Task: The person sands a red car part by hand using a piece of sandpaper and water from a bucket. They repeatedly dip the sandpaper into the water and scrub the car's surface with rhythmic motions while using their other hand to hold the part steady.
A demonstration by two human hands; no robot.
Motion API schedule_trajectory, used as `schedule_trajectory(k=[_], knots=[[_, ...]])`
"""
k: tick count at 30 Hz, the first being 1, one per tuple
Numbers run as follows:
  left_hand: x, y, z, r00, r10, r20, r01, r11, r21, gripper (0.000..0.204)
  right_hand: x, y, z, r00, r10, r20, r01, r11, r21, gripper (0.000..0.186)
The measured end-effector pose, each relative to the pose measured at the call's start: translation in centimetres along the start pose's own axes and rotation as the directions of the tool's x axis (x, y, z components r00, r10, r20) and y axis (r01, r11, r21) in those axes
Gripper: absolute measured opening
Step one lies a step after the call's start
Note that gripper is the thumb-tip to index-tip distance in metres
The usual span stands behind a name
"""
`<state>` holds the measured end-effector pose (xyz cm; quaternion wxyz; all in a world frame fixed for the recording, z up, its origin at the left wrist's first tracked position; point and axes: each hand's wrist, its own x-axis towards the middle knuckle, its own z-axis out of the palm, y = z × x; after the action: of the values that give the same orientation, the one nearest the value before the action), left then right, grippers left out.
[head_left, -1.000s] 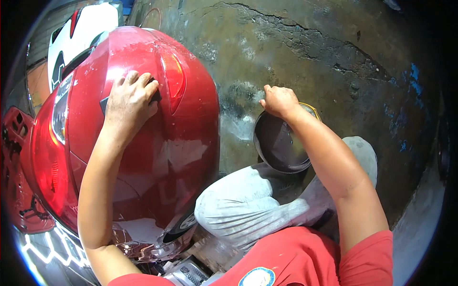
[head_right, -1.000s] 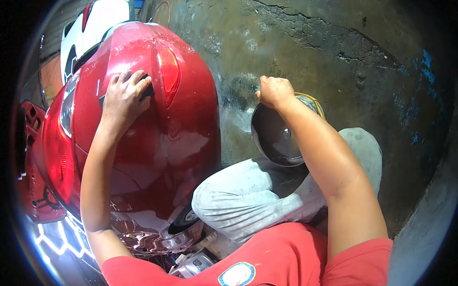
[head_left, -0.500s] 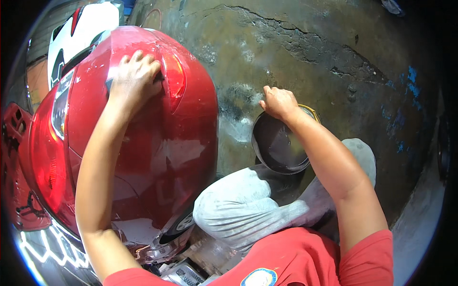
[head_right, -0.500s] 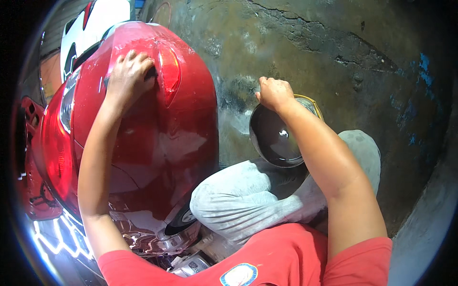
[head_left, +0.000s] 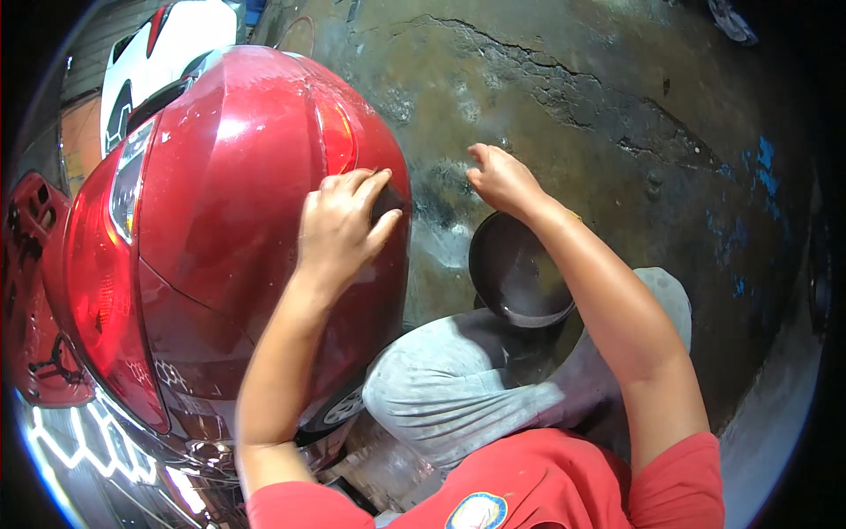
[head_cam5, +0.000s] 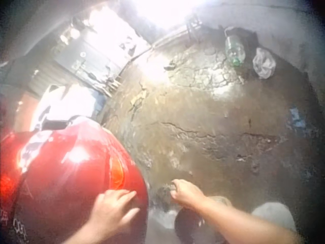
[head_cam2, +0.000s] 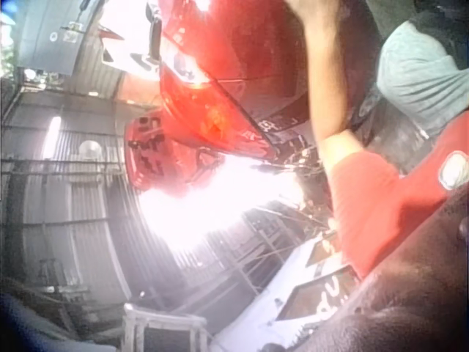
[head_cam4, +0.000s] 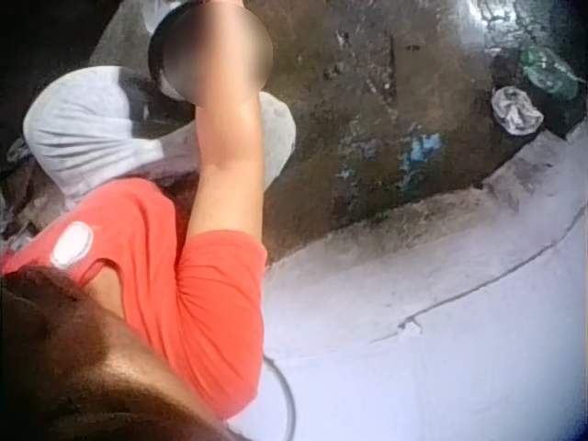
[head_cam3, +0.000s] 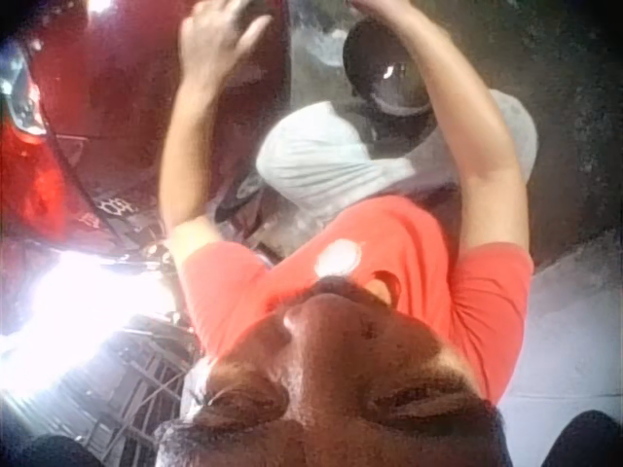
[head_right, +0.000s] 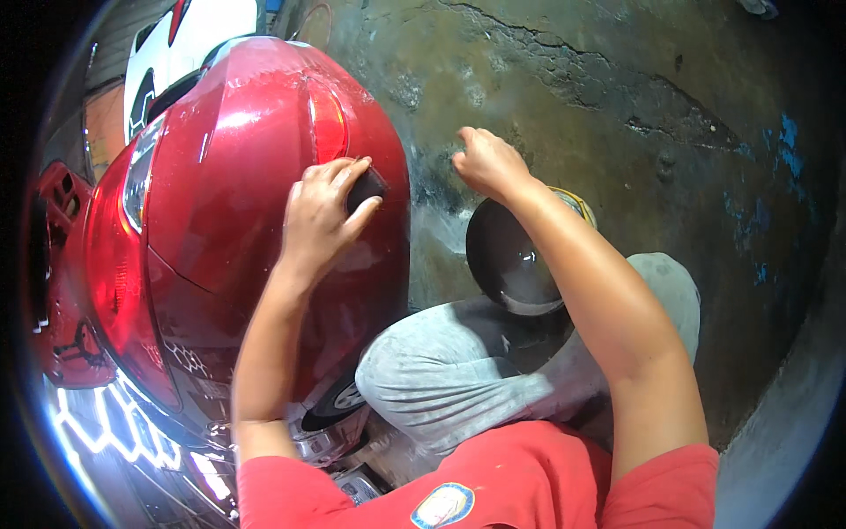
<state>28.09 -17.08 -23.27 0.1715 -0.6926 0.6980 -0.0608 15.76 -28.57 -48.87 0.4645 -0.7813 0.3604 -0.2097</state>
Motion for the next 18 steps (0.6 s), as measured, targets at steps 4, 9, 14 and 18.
schedule_trajectory(k=[4, 9, 14, 18], knots=[[5.0, 1.7, 7.1, 0.879, -0.430, -0.209, 0.230, 0.764, -0.602, 0.066, 0.4, -4.8, -3.5, 0.967, -0.019, 0.256, -0.225, 0.413, 0.883, 0.047], [8.9, 3.8, 12.6, 0.692, -0.718, -0.079, 0.255, 0.345, -0.903, 0.070, 0.4, -4.8, -4.4, 0.967, -0.073, 0.243, -0.181, 0.476, 0.861, 0.041], [4.4, 7.1, 18.0, 0.781, -0.625, -0.002, 0.293, 0.369, -0.882, 0.039, 3.3, 0.6, -4.2, 0.976, 0.195, 0.095, -0.195, 0.595, 0.780, 0.037], [-1.2, 13.6, 24.7, 0.768, 0.094, 0.633, 0.441, 0.639, -0.630, 0.032, 3.4, 0.0, -5.5, 0.940, 0.341, 0.005, -0.233, 0.632, 0.739, 0.035]])
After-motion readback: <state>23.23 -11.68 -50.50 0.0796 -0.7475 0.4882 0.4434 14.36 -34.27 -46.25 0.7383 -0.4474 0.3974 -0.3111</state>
